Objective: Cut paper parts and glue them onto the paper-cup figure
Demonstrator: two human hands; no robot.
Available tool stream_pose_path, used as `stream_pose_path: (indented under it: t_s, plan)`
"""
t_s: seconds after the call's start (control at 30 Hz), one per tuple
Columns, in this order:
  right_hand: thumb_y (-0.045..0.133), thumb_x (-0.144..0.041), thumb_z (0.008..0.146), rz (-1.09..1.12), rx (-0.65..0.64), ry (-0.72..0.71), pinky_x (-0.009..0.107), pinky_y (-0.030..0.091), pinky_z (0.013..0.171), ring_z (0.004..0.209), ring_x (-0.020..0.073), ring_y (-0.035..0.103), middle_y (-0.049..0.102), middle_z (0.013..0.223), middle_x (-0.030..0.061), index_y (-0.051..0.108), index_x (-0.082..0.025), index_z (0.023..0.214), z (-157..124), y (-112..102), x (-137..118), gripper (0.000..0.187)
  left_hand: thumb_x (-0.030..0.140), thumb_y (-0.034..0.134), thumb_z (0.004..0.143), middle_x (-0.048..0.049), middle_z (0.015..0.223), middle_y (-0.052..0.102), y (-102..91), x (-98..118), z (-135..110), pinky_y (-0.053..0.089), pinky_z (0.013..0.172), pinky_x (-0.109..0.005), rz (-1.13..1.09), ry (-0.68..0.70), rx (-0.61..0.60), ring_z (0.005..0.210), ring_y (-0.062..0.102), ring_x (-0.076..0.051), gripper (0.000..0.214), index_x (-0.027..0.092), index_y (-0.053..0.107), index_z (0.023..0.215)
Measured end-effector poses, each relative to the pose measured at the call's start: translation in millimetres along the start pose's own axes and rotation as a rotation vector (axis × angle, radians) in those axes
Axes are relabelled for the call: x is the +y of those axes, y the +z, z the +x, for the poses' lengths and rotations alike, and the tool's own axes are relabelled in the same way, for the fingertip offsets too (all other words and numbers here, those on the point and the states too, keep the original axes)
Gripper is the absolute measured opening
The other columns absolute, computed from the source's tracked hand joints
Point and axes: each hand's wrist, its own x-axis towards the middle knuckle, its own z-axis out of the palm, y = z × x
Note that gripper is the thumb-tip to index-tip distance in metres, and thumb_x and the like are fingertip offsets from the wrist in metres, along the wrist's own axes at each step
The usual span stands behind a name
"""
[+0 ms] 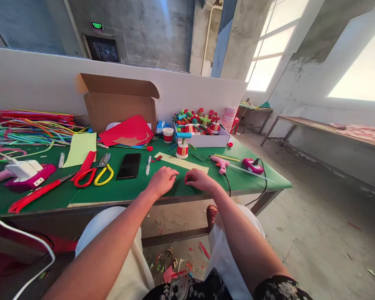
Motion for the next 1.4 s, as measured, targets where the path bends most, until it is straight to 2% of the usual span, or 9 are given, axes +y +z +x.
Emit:
stream_pose_path:
  t_s: [0.23, 0.43, 0.63, 0.8, 0.97, 1.07, 1.23, 1.4]
  plan:
    - [0.073, -0.007, 0.07, 0.024, -0.013, -0.007, 0.025, 0.043, 0.069, 0.077, 0.0131, 0.053, 0.059, 0.087, 0.0016, 0.068, -0.016, 0.095, -5.3, -3.1, 6.1, 0.027, 0.012, 0.052, 0.085, -0.0061, 0.094, 0.074, 0.4, -1.9, 1.4, 0.051, 0.079, -0.032, -0.013, -0.005, 0.014, 0.092, 0.062, -0.023, 0.029, 0.02, 0.074, 0.103]
    - [0.071, -0.008, 0.073, 0.011, -0.014, -0.035, 0.024, 0.041, 0.069, 0.076, 0.0126, 0.052, 0.06, 0.082, 0.0006, 0.071, -0.017, 0.087, -7.1, -3.9, 2.9, 0.017, 0.012, 0.052, 0.085, -0.0066, 0.094, 0.074, 2.2, -1.6, 1.7, 0.051, 0.081, -0.032, -0.033, 0.003, -0.007, 0.093, 0.062, -0.023, 0.029, 0.019, 0.075, 0.102]
    - [0.075, -0.01, 0.071, 0.015, -0.061, -0.073, 0.024, 0.041, 0.071, 0.08, 0.0137, 0.055, 0.061, 0.083, 0.0013, 0.07, -0.015, 0.085, -12.5, -7.6, -0.7, 0.015, 0.013, 0.052, 0.085, -0.0071, 0.094, 0.074, 4.1, -4.1, 2.0, 0.051, 0.081, -0.033, -0.037, 0.019, 0.001, 0.091, 0.062, -0.023, 0.029, 0.018, 0.074, 0.102]
    - [0.081, -0.019, 0.067, -0.023, -0.054, -0.076, 0.028, 0.044, 0.075, 0.085, 0.0167, 0.057, 0.063, 0.088, 0.0026, 0.07, -0.016, 0.089, -24.0, -8.5, -3.5, 0.026, 0.013, 0.051, 0.085, -0.0074, 0.096, 0.074, 3.9, -4.8, 1.5, 0.052, 0.08, -0.034, -0.049, 0.023, 0.006, 0.092, 0.062, -0.023, 0.029, 0.018, 0.074, 0.101]
    - [0.083, -0.029, 0.065, -0.04, -0.005, -0.082, 0.03, 0.045, 0.077, 0.088, 0.0188, 0.059, 0.064, 0.095, 0.0043, 0.066, -0.017, 0.103, -30.0, -2.7, -2.2, 0.043, 0.013, 0.05, 0.085, -0.0071, 0.095, 0.073, 4.1, -4.3, 0.7, 0.052, 0.08, -0.033, -0.047, 0.034, 0.012, 0.093, 0.062, -0.023, 0.029, 0.019, 0.074, 0.102]
    - [0.082, -0.03, 0.067, -0.064, -0.009, -0.108, 0.03, 0.045, 0.078, 0.088, 0.0188, 0.059, 0.064, 0.094, 0.0042, 0.068, -0.018, 0.097, -30.2, 0.9, -1.1, 0.036, 0.013, 0.051, 0.086, -0.0071, 0.094, 0.073, 3.7, -3.0, 0.6, 0.052, 0.081, -0.033, -0.04, 0.033, 0.007, 0.094, 0.062, -0.023, 0.029, 0.019, 0.074, 0.102]
    - [0.079, -0.022, 0.07, -0.066, -0.021, -0.139, 0.027, 0.043, 0.074, 0.084, 0.0164, 0.058, 0.064, 0.088, 0.0027, 0.067, -0.017, 0.087, -31.6, 4.0, -4.0, 0.021, 0.013, 0.051, 0.086, -0.0068, 0.095, 0.073, 2.8, -2.5, 0.5, 0.052, 0.081, -0.032, -0.036, 0.034, -0.007, 0.094, 0.062, -0.022, 0.028, 0.019, 0.074, 0.102]
    - [0.08, -0.018, 0.069, -0.049, 0.006, -0.113, 0.026, 0.043, 0.072, 0.081, 0.0154, 0.057, 0.063, 0.087, 0.0017, 0.066, -0.017, 0.091, -35.0, 4.9, -8.4, 0.026, 0.014, 0.049, 0.085, -0.0065, 0.097, 0.074, 3.8, -4.1, 0.4, 0.052, 0.083, -0.034, -0.044, 0.048, -0.011, 0.094, 0.063, -0.022, 0.03, 0.02, 0.074, 0.101]
